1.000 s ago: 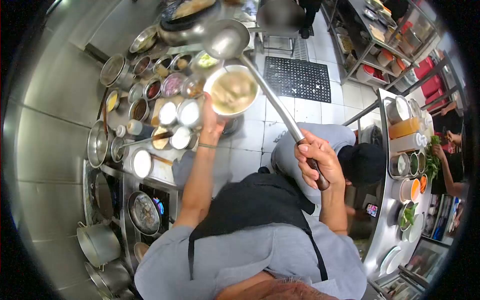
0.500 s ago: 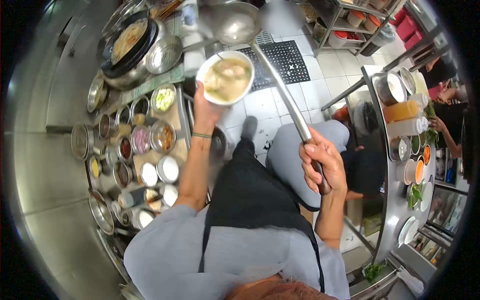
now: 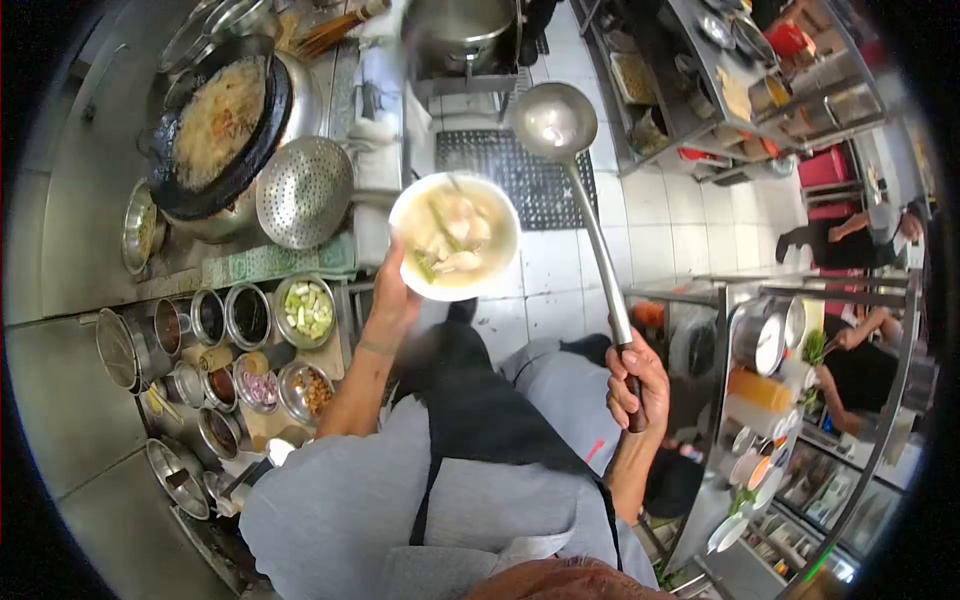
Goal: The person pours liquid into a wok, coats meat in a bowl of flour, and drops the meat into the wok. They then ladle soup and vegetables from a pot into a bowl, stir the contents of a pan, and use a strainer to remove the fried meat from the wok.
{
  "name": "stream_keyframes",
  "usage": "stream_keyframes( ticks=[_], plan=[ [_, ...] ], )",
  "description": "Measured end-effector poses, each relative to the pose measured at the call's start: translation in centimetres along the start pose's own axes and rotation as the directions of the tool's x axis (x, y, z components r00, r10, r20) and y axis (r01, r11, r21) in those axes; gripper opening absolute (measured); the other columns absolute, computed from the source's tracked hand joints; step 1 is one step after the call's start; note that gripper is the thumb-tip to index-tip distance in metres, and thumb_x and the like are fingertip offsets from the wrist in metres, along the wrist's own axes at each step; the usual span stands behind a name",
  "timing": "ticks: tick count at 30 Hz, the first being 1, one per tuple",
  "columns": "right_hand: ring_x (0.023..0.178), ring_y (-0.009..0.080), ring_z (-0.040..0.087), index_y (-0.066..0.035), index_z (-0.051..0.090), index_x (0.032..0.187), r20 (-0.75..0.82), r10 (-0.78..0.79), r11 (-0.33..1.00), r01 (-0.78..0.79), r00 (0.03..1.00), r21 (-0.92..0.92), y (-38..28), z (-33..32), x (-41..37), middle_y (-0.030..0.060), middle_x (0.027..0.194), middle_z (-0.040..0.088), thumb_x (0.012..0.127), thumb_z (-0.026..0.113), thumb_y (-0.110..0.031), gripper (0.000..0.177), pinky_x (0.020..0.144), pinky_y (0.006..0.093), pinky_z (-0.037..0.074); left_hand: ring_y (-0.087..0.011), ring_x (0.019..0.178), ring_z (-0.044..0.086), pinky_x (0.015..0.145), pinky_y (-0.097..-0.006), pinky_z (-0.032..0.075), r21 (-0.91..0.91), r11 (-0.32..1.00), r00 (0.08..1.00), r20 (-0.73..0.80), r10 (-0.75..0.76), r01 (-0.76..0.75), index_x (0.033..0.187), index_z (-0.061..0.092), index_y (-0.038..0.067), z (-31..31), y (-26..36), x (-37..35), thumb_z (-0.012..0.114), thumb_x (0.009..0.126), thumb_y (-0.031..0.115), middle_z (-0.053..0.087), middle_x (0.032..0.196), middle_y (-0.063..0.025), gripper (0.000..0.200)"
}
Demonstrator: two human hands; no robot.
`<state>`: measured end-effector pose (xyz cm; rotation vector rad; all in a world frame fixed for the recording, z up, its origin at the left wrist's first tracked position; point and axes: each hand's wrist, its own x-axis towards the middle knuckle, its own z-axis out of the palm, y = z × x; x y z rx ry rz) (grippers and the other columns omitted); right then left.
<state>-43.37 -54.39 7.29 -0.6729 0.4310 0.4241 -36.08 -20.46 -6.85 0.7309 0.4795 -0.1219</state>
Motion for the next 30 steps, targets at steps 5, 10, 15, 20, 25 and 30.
stream_keyframes(
  ticks=[5, 10, 15, 20, 25, 30],
  plan=[
    [0.034, 0.0073, 0.037, 0.004, 0.041, 0.136, 0.043, 0.026, 0.998, -0.029, 0.999, 0.061, -1.8, -1.0, 4.6, 0.0081, 0.073, 0.046, 0.094, 0.052, -0.006, 0.045, 0.023, 0.0241, 0.034, -0.0287, 0.130, 0.048, 0.110, -0.0431, 0.039, -0.077, 0.997, 1.000, 0.011, 0.021, -0.020, 0.144, 0.038, 0.002, 3.0, 3.1, 3.0, 0.039, 0.104, 0.042, 0.047, 0.144, -0.0140, 0.057],
    [0.035, 0.0066, 0.036, 0.000, 0.043, 0.132, 0.022, 0.041, 0.999, -0.042, 0.999, 0.034, -3.4, -2.6, 9.0, 0.0069, 0.075, 0.046, 0.095, 0.051, -0.007, 0.039, 0.023, 0.0226, 0.030, -0.0305, 0.131, 0.047, 0.109, -0.0464, 0.041, -0.007, 0.998, 0.997, 0.028, 0.068, -0.068, 0.145, 0.036, 0.004, 5.1, 5.0, 6.3, 0.038, 0.104, 0.045, 0.045, 0.145, -0.0150, 0.058],
    [0.037, 0.0076, 0.038, -0.001, 0.040, 0.137, -0.024, 0.109, 0.989, -0.111, 0.994, -0.099, -8.3, -2.6, 14.9, 0.0053, 0.076, 0.048, 0.094, 0.053, -0.007, 0.045, 0.026, 0.0242, 0.031, -0.0295, 0.129, 0.050, 0.107, -0.0441, 0.043, -0.045, 0.988, 0.989, -0.033, 0.144, -0.146, 0.144, 0.037, 0.004, 6.7, 5.1, 10.2, 0.039, 0.103, 0.046, 0.049, 0.142, -0.0149, 0.059],
    [0.036, 0.0078, 0.040, 0.000, 0.044, 0.131, 0.103, 0.216, 0.963, -0.194, 0.971, -0.189, -15.8, -2.2, 24.3, 0.0072, 0.075, 0.049, 0.093, 0.052, -0.005, 0.039, 0.024, 0.0235, 0.031, -0.0268, 0.128, 0.050, 0.108, -0.0415, 0.041, -0.143, 0.935, 0.933, -0.212, 0.292, -0.325, 0.144, 0.038, 0.003, 7.7, 4.1, 12.8, 0.040, 0.103, 0.045, 0.050, 0.140, -0.0142, 0.059],
    [0.035, 0.0068, 0.038, 0.001, 0.047, 0.126, 0.243, 0.307, 0.931, -0.238, 0.920, -0.276, -21.6, 1.2, 34.1, 0.0065, 0.075, 0.050, 0.093, 0.053, -0.005, 0.035, 0.023, 0.0229, 0.030, -0.0278, 0.132, 0.046, 0.109, -0.0437, 0.038, -0.167, 0.877, 0.868, -0.312, 0.386, -0.450, 0.146, 0.035, 0.003, 10.9, 5.4, 12.1, 0.035, 0.103, 0.048, 0.045, 0.144, -0.0146, 0.062],
    [0.035, 0.0061, 0.036, 0.000, 0.048, 0.117, 0.324, 0.394, 0.897, -0.283, 0.860, -0.341, -24.5, 8.7, 43.1, 0.0059, 0.074, 0.049, 0.094, 0.051, -0.006, 0.024, 0.022, 0.0232, 0.030, -0.0280, 0.132, 0.046, 0.109, -0.0429, 0.038, -0.133, 0.815, 0.757, -0.478, 0.446, -0.564, 0.145, 0.036, 0.002, 10.5, 6.7, 12.8, 0.038, 0.103, 0.047, 0.046, 0.144, -0.0149, 0.061]
  ],
)
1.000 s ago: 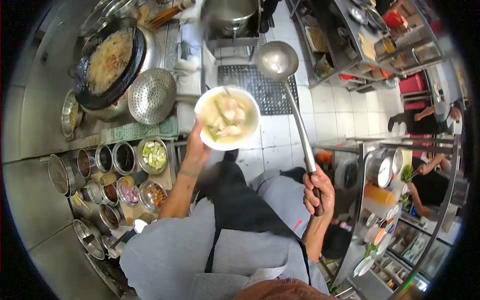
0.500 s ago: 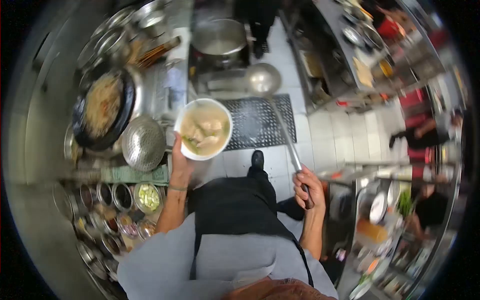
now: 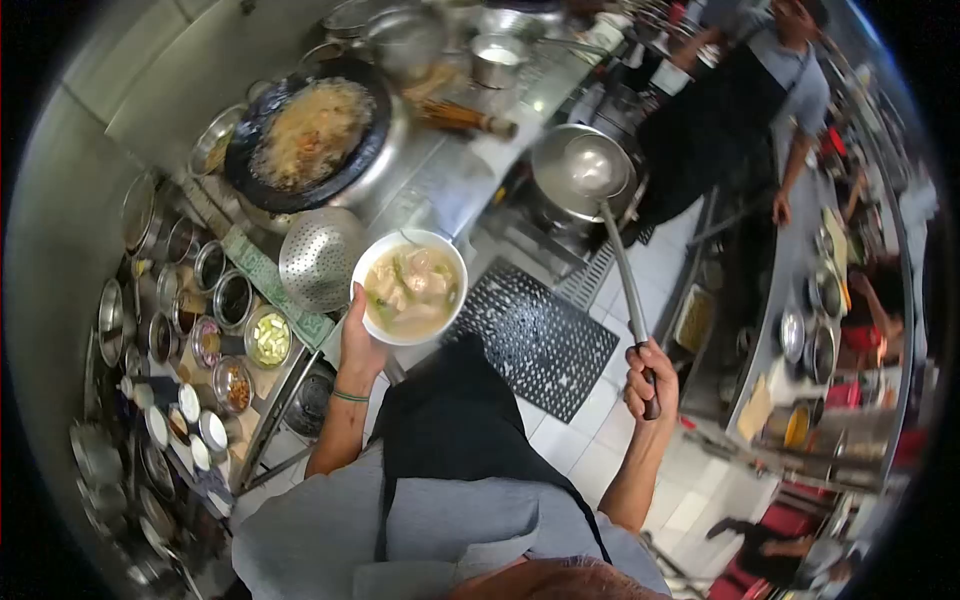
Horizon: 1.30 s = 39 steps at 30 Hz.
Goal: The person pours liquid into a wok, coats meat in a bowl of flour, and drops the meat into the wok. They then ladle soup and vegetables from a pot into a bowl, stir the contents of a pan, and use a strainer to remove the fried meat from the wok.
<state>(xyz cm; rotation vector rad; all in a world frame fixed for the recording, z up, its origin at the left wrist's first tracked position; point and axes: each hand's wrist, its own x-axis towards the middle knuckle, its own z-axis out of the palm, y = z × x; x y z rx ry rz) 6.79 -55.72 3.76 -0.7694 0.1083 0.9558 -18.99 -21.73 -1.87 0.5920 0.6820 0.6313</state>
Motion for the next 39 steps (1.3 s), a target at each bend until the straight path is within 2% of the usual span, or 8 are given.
stream_keyframes(
  ticks=[6, 15, 23, 28, 31, 35, 36, 39],
  plan=[
    [0.037, 0.0047, 0.035, 0.000, 0.041, 0.133, 0.145, 0.027, 0.996, -0.015, 0.989, -0.085, -7.0, 6.0, 11.0, 0.0038, 0.074, 0.045, 0.095, 0.049, -0.007, 0.039, 0.022, 0.0221, 0.030, -0.0264, 0.129, 0.049, 0.109, -0.0404, 0.038, -0.071, 0.987, 0.982, -0.137, 0.132, -0.143, 0.142, 0.039, -0.001, 0.3, 1.0, 3.5, 0.038, 0.104, 0.044, 0.050, 0.141, -0.0149, 0.059],
    [0.024, 0.0099, 0.026, -0.007, 0.049, 0.083, 0.355, 0.191, 0.915, -0.036, 0.915, -0.402, -14.4, 21.5, 29.9, -0.0035, 0.044, 0.034, 0.098, 0.052, -0.024, 0.023, 0.022, 0.0238, 0.027, -0.0274, 0.129, 0.049, 0.108, -0.0418, 0.041, -0.152, 0.925, 0.891, -0.361, 0.277, -0.349, 0.144, 0.036, 0.001, 0.6, -1.8, 4.7, 0.038, 0.104, 0.045, 0.048, 0.142, -0.0162, 0.059],
    [0.038, 0.0104, 0.037, -0.005, 0.053, 0.078, 0.438, 0.251, 0.780, 0.087, 0.863, -0.619, -10.6, 39.0, 56.1, -0.0001, 0.054, 0.044, 0.092, 0.056, -0.015, 0.018, 0.034, 0.0268, 0.033, -0.0314, 0.130, 0.048, 0.106, -0.0469, 0.044, -0.076, 0.853, 0.686, -0.634, 0.358, -0.516, 0.147, 0.032, 0.004, 5.7, -4.8, 3.3, 0.036, 0.104, 0.048, 0.043, 0.145, -0.0179, 0.062],
    [0.055, 0.0203, 0.058, 0.002, 0.063, 0.084, 0.527, 0.057, 0.312, 0.486, 0.848, -0.816, -2.0, 46.2, 74.4, 0.0103, 0.062, 0.060, 0.084, 0.056, -0.013, 0.017, 0.045, 0.0358, 0.044, -0.0343, 0.129, 0.048, 0.105, -0.0499, 0.044, -0.012, 0.712, 0.422, -0.812, 0.403, -0.702, 0.147, 0.032, 0.004, 9.8, -8.7, 2.9, 0.036, 0.102, 0.050, 0.043, 0.145, -0.0180, 0.064],
    [0.060, 0.0248, 0.062, 0.002, 0.065, 0.083, 0.467, -0.008, 0.038, 0.467, 0.884, -0.883, 3.4, 48.9, 81.9, 0.0117, 0.060, 0.060, 0.083, 0.055, -0.014, 0.019, 0.050, 0.0393, 0.047, -0.0333, 0.129, 0.048, 0.105, -0.0485, 0.043, 0.026, 0.623, 0.289, -0.870, 0.399, -0.782, 0.147, 0.033, 0.005, 13.3, -10.7, 2.4, 0.038, 0.102, 0.051, 0.043, 0.145, -0.0166, 0.064],
    [0.047, 0.0218, 0.049, -0.004, 0.052, 0.075, 0.418, 0.340, 0.798, -0.023, 0.843, -0.602, 5.6, 53.2, 84.3, 0.0100, 0.061, 0.051, 0.081, 0.050, -0.004, 0.006, 0.043, 0.0351, 0.040, -0.0340, 0.127, 0.049, 0.104, -0.0487, 0.044, 0.080, 0.519, 0.132, -0.923, 0.360, -0.851, 0.148, 0.031, 0.006, 16.9, -13.0, 1.5, 0.041, 0.099, 0.056, 0.043, 0.145, -0.0160, 0.071],
    [0.048, 0.0208, 0.048, -0.004, 0.047, 0.079, 0.279, 0.498, 0.811, -0.327, 0.821, -0.484, 5.9, 55.8, 86.7, 0.0082, 0.061, 0.048, 0.083, 0.047, -0.003, 0.004, 0.043, 0.0325, 0.039, -0.0335, 0.128, 0.049, 0.103, -0.0484, 0.045, 0.109, 0.510, 0.070, -0.945, 0.319, -0.853, 0.149, 0.030, 0.008, 17.5, -13.4, 1.3, 0.041, 0.098, 0.058, 0.043, 0.145, -0.0150, 0.073],
    [0.051, 0.0200, 0.048, -0.004, 0.044, 0.083, 0.362, 0.525, 0.849, -0.448, 0.770, -0.281, 5.5, 60.8, 87.8, 0.0086, 0.062, 0.047, 0.085, 0.046, -0.002, 0.003, 0.043, 0.0308, 0.038, -0.0307, 0.129, 0.048, 0.104, -0.0487, 0.043, 0.126, 0.392, 0.006, -0.948, 0.318, -0.911, 0.148, 0.034, 0.011, 17.5, -16.8, -0.1, 0.046, 0.096, 0.057, 0.044, 0.146, -0.0106, 0.070]
  ],
)
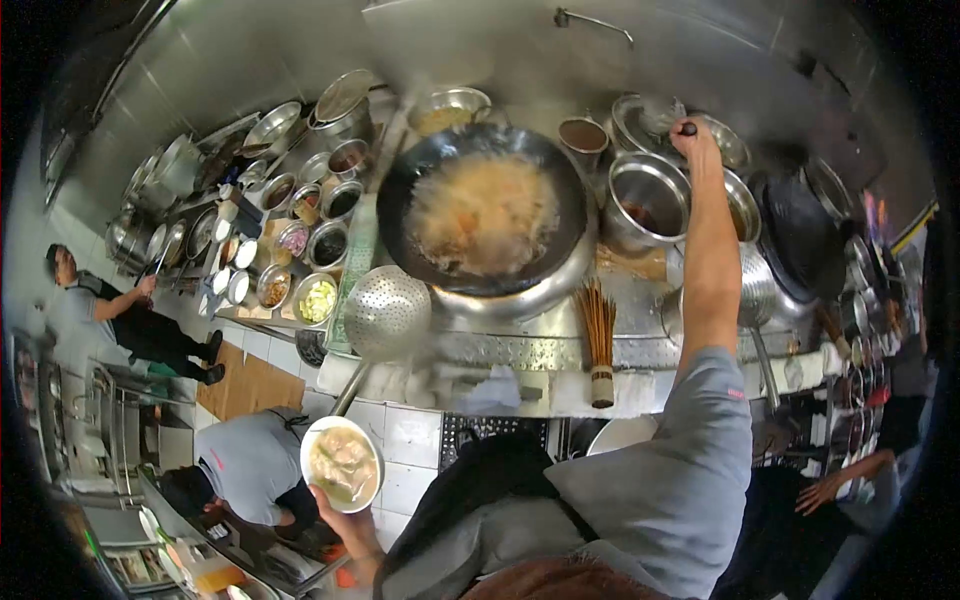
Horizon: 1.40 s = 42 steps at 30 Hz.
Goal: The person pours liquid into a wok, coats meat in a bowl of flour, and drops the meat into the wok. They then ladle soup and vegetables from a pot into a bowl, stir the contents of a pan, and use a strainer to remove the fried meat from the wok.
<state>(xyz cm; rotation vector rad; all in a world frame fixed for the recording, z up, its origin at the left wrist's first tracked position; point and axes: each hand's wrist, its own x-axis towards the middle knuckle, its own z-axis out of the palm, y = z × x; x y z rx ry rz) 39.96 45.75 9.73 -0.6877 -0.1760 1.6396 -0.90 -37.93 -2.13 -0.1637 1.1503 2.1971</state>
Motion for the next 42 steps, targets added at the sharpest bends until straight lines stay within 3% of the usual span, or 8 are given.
stream_keyframes(
  ticks=[7, 11, 14, 15, 20, 28, 34, 42],
  plan=[
    [0.050, 0.0213, 0.050, -0.001, 0.051, 0.082, 0.113, -0.070, 0.737, 0.128, 0.991, -0.664, 0.0, 6.0, -0.4, 0.0073, 0.061, 0.049, 0.086, 0.052, -0.005, 0.005, 0.042, 0.0344, 0.040, -0.0321, 0.124, 0.052, 0.096, -0.0467, 0.049, 0.085, 0.987, 0.974, -0.170, 0.149, -0.136, 0.148, 0.034, 0.009, 1.5, 0.5, -2.4, 0.042, 0.098, 0.056, 0.046, 0.143, -0.0133, 0.069],
    [0.057, 0.0287, 0.061, 0.000, 0.061, 0.077, 0.145, -0.298, 0.113, 0.186, 0.943, -0.976, 0.0, 1.0, -0.9, 0.0140, 0.067, 0.062, 0.084, 0.055, -0.014, 0.016, 0.051, 0.0405, 0.049, -0.0331, 0.125, 0.051, 0.099, -0.0476, 0.048, 0.111, 0.983, 0.977, -0.135, 0.164, -0.149, 0.149, 0.031, 0.006, 1.5, 0.4, -1.5, 0.045, 0.098, 0.055, 0.044, 0.143, -0.0159, 0.072],
    [0.072, 0.0364, 0.069, 0.005, 0.067, 0.081, 0.520, -0.376, -0.661, 0.172, 0.767, -0.731, -1.4, -3.6, -0.7, 0.0228, 0.079, 0.069, 0.081, 0.057, -0.022, 0.029, 0.065, 0.0433, 0.055, -0.0322, 0.125, 0.051, 0.098, -0.0470, 0.048, 0.117, 0.987, 0.986, -0.117, 0.120, -0.107, 0.149, 0.031, 0.009, 0.6, 0.2, 0.1, 0.044, 0.097, 0.058, 0.043, 0.145, -0.0144, 0.073],
    [0.091, 0.0391, 0.069, 0.006, 0.067, 0.104, 0.293, -0.280, -0.557, 0.094, 0.914, -0.825, -2.8, -2.7, -3.9, 0.0259, 0.094, 0.070, 0.079, 0.057, -0.026, 0.041, 0.080, 0.0435, 0.054, -0.0323, 0.126, 0.050, 0.098, -0.0473, 0.048, 0.117, 0.989, 0.990, -0.092, 0.105, -0.094, 0.150, 0.031, 0.009, 1.0, 0.2, 0.5, 0.044, 0.097, 0.058, 0.043, 0.145, -0.0141, 0.073],
    [0.098, 0.0336, 0.067, 0.002, 0.063, 0.120, 0.564, -0.570, -0.484, 0.310, 0.598, -0.818, -1.8, -9.1, -16.5, 0.0229, 0.106, 0.069, 0.083, 0.060, -0.026, 0.046, 0.085, 0.0437, 0.051, -0.0312, 0.127, 0.050, 0.103, -0.0478, 0.044, 0.126, 0.992, 1.000, 0.003, 0.009, -0.009, 0.146, 0.035, 0.004, 3.3, 0.2, 2.2, 0.045, 0.099, 0.052, 0.045, 0.145, -0.0140, 0.068],
    [0.057, 0.0078, 0.051, 0.003, 0.061, 0.114, 0.225, -0.594, 0.180, 0.400, 0.773, -0.899, 9.9, -24.9, -42.4, 0.0017, 0.070, 0.056, 0.086, 0.064, -0.007, 0.030, 0.051, 0.0252, 0.041, -0.0304, 0.129, 0.048, 0.106, -0.0464, 0.042, 0.270, 0.954, 0.971, 0.156, -0.180, 0.133, 0.147, 0.034, 0.003, 7.7, -0.9, 5.6, 0.044, 0.101, 0.048, 0.044, 0.145, -0.0147, 0.065],
    [0.058, 0.0171, 0.056, 0.007, 0.062, 0.114, 0.318, -0.576, -0.327, 0.144, 0.753, -0.934, 19.4, -34.1, -55.4, 0.0155, 0.067, 0.058, 0.082, 0.066, -0.011, 0.037, 0.056, 0.0319, 0.048, -0.0292, 0.129, 0.049, 0.108, -0.0430, 0.040, 0.444, 0.860, 0.856, 0.315, -0.411, 0.250, 0.145, 0.037, 0.002, 10.2, -1.4, 10.5, 0.044, 0.101, 0.047, 0.047, 0.143, -0.0143, 0.063],
    [0.079, 0.0441, 0.064, -0.003, 0.061, 0.122, 0.269, -0.475, -0.607, -0.091, 0.838, -0.789, 22.7, -36.3, -52.7, 0.0240, 0.090, 0.067, 0.084, 0.069, -0.020, 0.043, 0.070, 0.0481, 0.052, -0.0243, 0.126, 0.053, 0.106, -0.0381, 0.042, 0.595, 0.755, 0.553, 0.545, -0.630, 0.275, 0.141, 0.040, -0.001, 11.8, -3.0, 14.8, 0.042, 0.103, 0.044, 0.052, 0.139, -0.0149, 0.059]
  ],
)
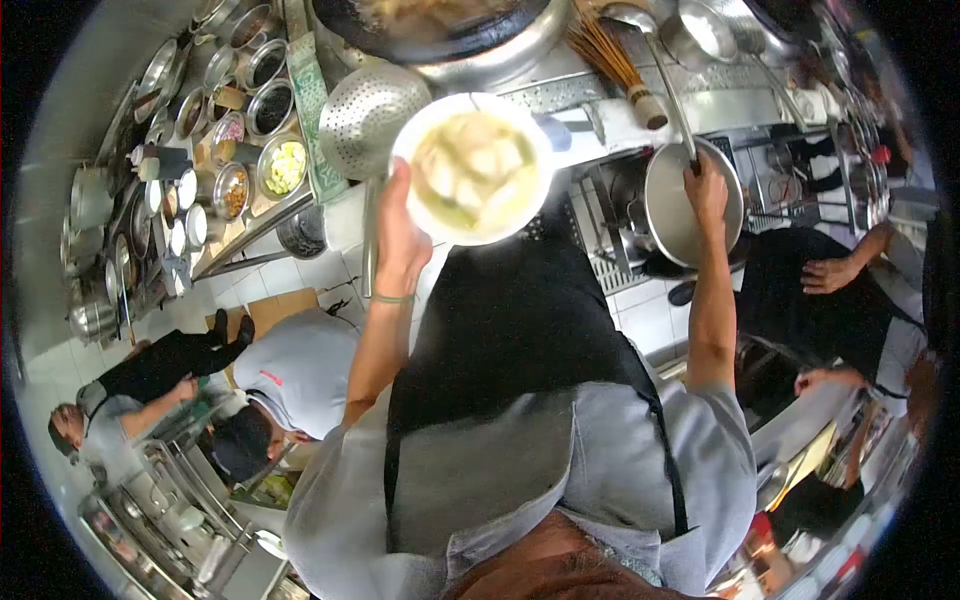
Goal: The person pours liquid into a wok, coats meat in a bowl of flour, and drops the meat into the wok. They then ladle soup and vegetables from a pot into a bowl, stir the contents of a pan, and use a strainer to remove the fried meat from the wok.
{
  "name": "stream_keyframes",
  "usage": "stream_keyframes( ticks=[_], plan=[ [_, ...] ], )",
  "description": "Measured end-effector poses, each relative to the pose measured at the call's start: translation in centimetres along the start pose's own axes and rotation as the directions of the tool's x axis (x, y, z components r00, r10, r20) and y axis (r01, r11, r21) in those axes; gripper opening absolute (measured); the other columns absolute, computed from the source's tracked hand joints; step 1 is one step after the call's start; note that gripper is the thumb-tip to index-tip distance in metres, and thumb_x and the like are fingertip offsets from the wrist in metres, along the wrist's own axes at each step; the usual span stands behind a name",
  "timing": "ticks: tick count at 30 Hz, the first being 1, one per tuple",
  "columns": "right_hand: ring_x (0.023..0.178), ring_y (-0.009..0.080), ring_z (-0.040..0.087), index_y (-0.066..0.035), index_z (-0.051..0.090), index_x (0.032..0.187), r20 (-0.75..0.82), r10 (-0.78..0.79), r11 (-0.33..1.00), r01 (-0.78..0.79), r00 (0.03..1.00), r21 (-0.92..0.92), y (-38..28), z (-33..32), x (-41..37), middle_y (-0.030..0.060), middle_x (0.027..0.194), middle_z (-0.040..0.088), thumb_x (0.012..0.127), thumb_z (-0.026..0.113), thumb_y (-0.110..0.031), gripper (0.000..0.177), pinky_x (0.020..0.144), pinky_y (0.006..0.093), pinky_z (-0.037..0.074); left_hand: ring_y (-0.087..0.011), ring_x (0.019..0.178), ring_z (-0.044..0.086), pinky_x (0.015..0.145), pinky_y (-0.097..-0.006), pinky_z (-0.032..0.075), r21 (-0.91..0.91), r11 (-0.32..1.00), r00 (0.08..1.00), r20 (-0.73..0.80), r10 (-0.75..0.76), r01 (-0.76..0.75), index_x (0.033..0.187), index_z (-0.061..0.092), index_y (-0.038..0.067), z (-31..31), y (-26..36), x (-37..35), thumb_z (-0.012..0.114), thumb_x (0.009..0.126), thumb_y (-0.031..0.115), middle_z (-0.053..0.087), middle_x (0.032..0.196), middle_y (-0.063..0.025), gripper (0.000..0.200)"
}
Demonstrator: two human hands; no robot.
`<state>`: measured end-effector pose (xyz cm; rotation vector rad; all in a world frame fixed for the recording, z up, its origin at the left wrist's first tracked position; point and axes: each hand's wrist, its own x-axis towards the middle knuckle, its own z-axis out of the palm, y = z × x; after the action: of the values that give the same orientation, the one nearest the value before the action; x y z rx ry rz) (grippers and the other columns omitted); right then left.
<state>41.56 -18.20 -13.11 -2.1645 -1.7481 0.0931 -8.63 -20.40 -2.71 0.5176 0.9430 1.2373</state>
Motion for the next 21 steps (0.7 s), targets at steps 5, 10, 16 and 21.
stream_keyframes(
  ticks=[5, 10, 16, 21],
  plan=[
    [0.078, 0.0304, 0.062, -0.007, 0.060, 0.127, -0.225, 0.069, 0.992, -0.042, 0.972, 0.123, -8.0, -4.5, -6.5, 0.0174, 0.092, 0.062, 0.086, 0.071, -0.024, 0.046, 0.071, 0.0393, 0.052, -0.0234, 0.125, 0.053, 0.105, -0.0380, 0.043, 0.070, 0.992, 0.988, 0.106, -0.109, 0.102, 0.139, 0.044, -0.001, 2.0, -0.2, 0.5, 0.044, 0.102, 0.045, 0.053, 0.139, -0.0138, 0.059],
    [0.086, 0.0145, 0.063, 0.002, 0.057, 0.128, 0.479, 0.170, 0.086, -0.497, 0.861, 0.863, -22.1, -10.2, -17.5, 0.0074, 0.099, 0.066, 0.095, 0.063, -0.023, 0.041, 0.078, 0.0295, 0.054, -0.0254, 0.125, 0.053, 0.105, -0.0407, 0.043, 0.101, 0.968, 0.927, 0.280, -0.250, 0.230, 0.141, 0.042, 0.000, 3.2, -2.9, 1.5, 0.042, 0.103, 0.046, 0.052, 0.140, -0.0134, 0.060],
    [0.087, 0.0128, 0.062, 0.000, 0.060, 0.123, 0.276, 0.497, 0.195, -0.415, 0.823, 0.888, -21.5, -11.8, -22.3, 0.0054, 0.097, 0.067, 0.097, 0.060, -0.025, 0.036, 0.074, 0.0285, 0.052, -0.0320, 0.129, 0.049, 0.105, -0.0473, 0.045, 0.182, 0.860, 0.787, 0.349, -0.509, 0.476, 0.145, 0.036, 0.001, 4.5, -5.0, 0.2, 0.041, 0.102, 0.047, 0.045, 0.145, -0.0174, 0.063],
    [0.082, 0.0149, 0.063, 0.000, 0.067, 0.113, -0.052, 0.658, 0.371, -0.264, 0.751, 0.891, -19.3, -12.2, -25.6, 0.0095, 0.095, 0.069, 0.094, 0.059, -0.021, 0.029, 0.074, 0.0326, 0.053, -0.0311, 0.128, 0.050, 0.105, -0.0431, 0.045, 0.386, 0.836, 0.744, 0.404, -0.533, 0.389, 0.144, 0.034, -0.002, 7.2, -6.1, -2.2, 0.044, 0.103, 0.044, 0.045, 0.144, -0.0181, 0.063]
  ],
)
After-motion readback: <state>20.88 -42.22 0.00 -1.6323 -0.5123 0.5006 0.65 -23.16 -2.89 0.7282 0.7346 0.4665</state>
